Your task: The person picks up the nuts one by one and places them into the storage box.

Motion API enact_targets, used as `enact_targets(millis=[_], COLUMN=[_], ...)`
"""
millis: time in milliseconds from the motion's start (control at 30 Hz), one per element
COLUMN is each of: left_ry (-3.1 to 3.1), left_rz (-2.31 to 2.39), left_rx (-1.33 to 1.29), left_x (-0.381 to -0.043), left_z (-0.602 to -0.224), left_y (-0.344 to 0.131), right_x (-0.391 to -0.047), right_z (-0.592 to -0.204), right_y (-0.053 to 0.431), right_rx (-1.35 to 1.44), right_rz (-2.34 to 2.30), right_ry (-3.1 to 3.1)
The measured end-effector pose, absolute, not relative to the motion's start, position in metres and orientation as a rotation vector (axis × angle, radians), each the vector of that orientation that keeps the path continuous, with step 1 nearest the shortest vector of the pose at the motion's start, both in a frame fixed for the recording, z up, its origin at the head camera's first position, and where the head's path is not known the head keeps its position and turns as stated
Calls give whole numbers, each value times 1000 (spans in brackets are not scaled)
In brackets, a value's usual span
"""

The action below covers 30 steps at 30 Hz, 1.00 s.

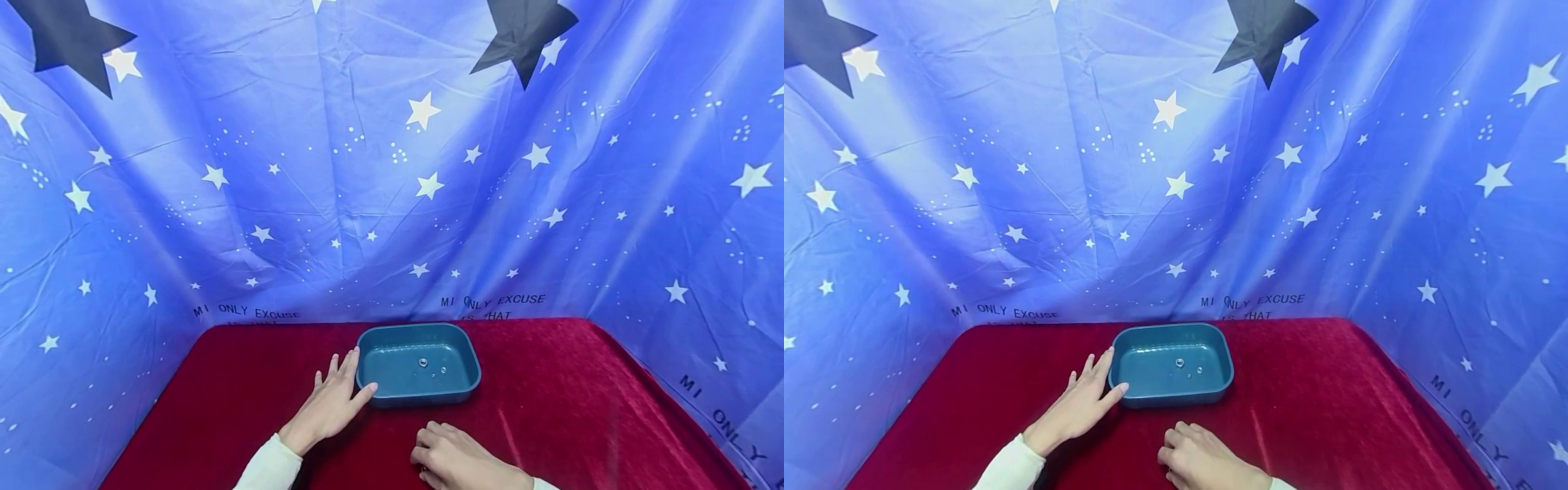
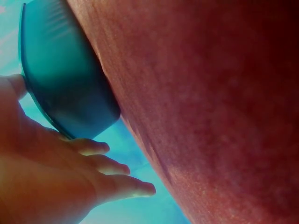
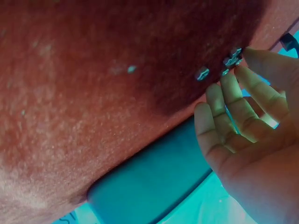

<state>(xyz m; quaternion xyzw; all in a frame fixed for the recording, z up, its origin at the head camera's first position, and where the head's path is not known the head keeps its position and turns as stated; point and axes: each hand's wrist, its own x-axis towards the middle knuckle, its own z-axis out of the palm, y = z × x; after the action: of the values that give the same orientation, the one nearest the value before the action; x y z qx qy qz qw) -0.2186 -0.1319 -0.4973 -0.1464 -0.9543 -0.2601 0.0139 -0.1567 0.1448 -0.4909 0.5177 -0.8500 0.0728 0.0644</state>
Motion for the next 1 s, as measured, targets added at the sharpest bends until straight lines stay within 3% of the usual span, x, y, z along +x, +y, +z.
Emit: enact_targets(millis=[633, 1000], left_ry=[-2982, -2979], left_rz=[-831, -836], left_rx=[-458, -462], left_x=[-219, -218], left_z=[-496, -495], left_y=[-133, -133], right_x=[-156, -174], right_z=[-492, -463], right_y=[144, 141], right_rx=[1596, 1457], right_rz=[184, 272], right_ry=[-2493, -2358])
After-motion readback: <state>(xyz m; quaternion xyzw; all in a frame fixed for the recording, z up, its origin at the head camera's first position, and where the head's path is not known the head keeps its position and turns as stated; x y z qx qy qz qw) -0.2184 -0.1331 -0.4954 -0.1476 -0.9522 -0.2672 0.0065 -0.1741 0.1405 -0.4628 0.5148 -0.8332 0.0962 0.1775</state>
